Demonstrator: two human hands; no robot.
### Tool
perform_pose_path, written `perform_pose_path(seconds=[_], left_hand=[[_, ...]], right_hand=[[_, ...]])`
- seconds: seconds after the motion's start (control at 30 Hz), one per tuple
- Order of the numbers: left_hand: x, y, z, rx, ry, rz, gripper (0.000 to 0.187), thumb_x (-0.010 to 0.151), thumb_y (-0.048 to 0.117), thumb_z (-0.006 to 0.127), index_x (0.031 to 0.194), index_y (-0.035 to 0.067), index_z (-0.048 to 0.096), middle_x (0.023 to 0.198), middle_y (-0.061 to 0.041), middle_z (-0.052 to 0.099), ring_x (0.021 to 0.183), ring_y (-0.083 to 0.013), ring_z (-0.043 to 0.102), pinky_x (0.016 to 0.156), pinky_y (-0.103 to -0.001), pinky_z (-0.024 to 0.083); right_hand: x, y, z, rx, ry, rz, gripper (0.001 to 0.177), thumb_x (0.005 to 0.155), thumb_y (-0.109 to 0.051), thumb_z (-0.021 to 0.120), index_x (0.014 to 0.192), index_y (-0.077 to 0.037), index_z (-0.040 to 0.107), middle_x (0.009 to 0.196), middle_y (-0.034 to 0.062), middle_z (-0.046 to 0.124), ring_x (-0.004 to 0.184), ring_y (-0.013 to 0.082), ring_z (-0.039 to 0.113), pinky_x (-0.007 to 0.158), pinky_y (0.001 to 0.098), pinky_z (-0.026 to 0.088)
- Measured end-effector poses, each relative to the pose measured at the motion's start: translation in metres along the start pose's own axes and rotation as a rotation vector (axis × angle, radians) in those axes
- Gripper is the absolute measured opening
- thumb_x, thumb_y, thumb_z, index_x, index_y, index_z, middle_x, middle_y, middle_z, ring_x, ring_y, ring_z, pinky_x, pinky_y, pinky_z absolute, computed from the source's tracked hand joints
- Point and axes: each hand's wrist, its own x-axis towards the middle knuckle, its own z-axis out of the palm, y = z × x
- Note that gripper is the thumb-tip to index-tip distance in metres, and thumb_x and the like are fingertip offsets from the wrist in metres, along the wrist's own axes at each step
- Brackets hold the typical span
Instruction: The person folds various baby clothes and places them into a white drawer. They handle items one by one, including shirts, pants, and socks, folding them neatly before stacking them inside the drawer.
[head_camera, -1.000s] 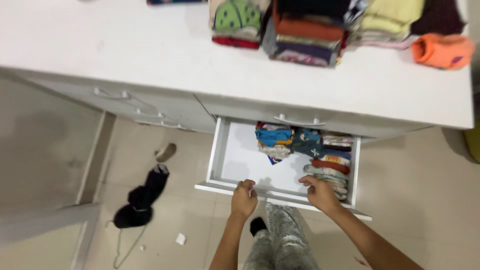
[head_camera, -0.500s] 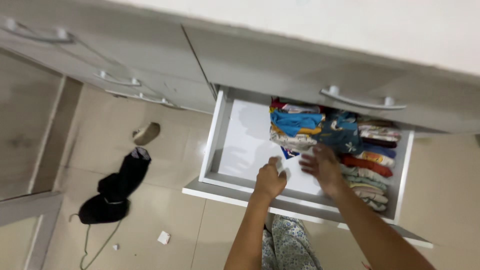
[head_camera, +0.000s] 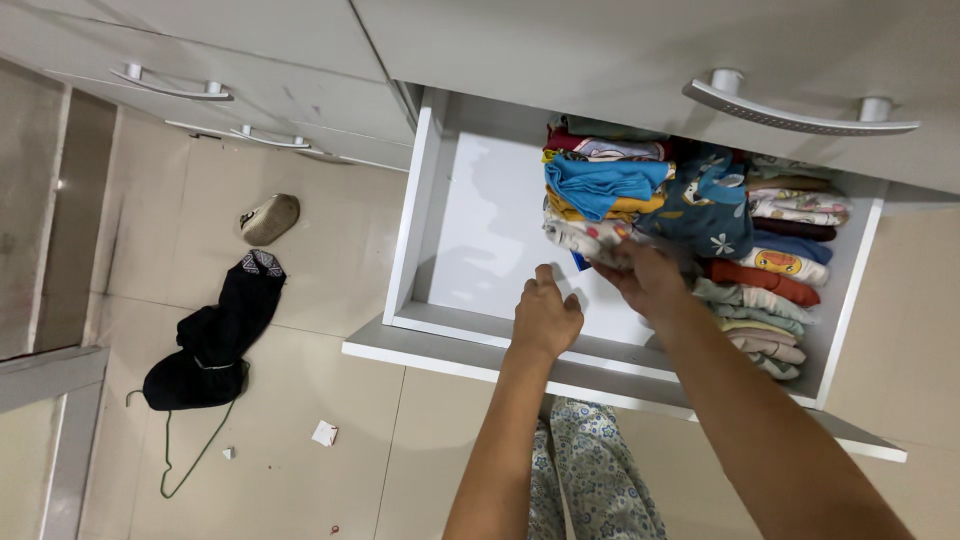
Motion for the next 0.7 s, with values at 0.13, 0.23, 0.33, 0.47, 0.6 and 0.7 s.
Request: perform_pose_path(seconds=[0.13, 0.23, 0.33, 0.47, 0.6, 0.7], left_hand=[[0.002, -0.001, 0.001, -0.046, 0.046, -0.023, 0.051, 0.089, 0.017, 0.064, 0.132, -0.002, 0.044, 0.117, -0.032, 0.060, 0.108, -0.0495, 0.064, 0.095, -0.052, 0.053], [0.006, -0.004, 0.002, -0.107, 0.075, -0.032, 0.044, 0.095, 0.023, 0.061, 0.127, -0.004, 0.048, 0.116, -0.034, 0.063, 0.108, -0.0508, 0.064, 0.096, -0.052, 0.052], [0.008, 0.001, -0.002, -0.221, 0.073, -0.102, 0.045, 0.103, 0.034, 0.058, 0.123, -0.006, 0.051, 0.115, -0.036, 0.068, 0.107, -0.0488, 0.066, 0.097, -0.050, 0.052], [0.006, 0.016, -0.017, -0.591, 0.010, -0.349, 0.050, 0.094, 0.036, 0.065, 0.121, -0.002, 0.048, 0.116, -0.027, 0.066, 0.099, -0.0364, 0.071, 0.081, -0.047, 0.062], [-0.008, 0.021, -0.030, -1.026, -0.015, -0.340, 0.053, 0.087, 0.019, 0.077, 0.120, -0.001, 0.042, 0.112, -0.024, 0.067, 0.093, -0.0290, 0.073, 0.074, -0.041, 0.064], [-0.034, 0.027, -0.042, -1.238, -0.083, -0.250, 0.054, 0.083, 0.002, 0.075, 0.123, 0.006, 0.038, 0.108, -0.022, 0.067, 0.093, -0.0277, 0.072, 0.075, -0.042, 0.064]], right_hand=[[0.016, 0.015, -0.026, -0.045, 0.001, 0.047, 0.009, 0.095, 0.002, 0.059, 0.104, 0.004, 0.058, 0.104, 0.0154, 0.063, 0.098, 0.0285, 0.066, 0.095, 0.0456, 0.058], [0.006, 0.014, -0.031, -0.096, -0.029, 0.080, 0.014, 0.093, 0.004, 0.060, 0.107, 0.003, 0.056, 0.106, 0.0152, 0.062, 0.100, 0.0275, 0.064, 0.094, 0.0452, 0.058], [-0.023, 0.010, -0.027, -0.100, -0.063, 0.107, 0.023, 0.092, 0.005, 0.060, 0.114, 0.001, 0.052, 0.105, 0.0150, 0.062, 0.099, 0.0268, 0.064, 0.092, 0.0448, 0.058], [-0.070, 0.005, -0.023, -0.133, -0.086, 0.083, 0.032, 0.089, 0.007, 0.060, 0.118, 0.000, 0.048, 0.100, 0.0153, 0.064, 0.088, 0.0263, 0.068, 0.086, 0.0448, 0.061], [-0.113, 0.000, -0.028, -0.094, -0.291, -0.030, 0.046, 0.089, 0.009, 0.063, 0.131, -0.003, 0.049, 0.096, 0.0120, 0.065, 0.079, 0.0210, 0.067, 0.074, 0.0395, 0.059], [-0.152, -0.010, -0.023, -0.104, -0.420, -0.118, 0.060, 0.082, 0.013, 0.062, 0.138, -0.003, 0.046, 0.105, 0.0144, 0.068, 0.083, 0.0211, 0.068, 0.071, 0.0335, 0.056]])
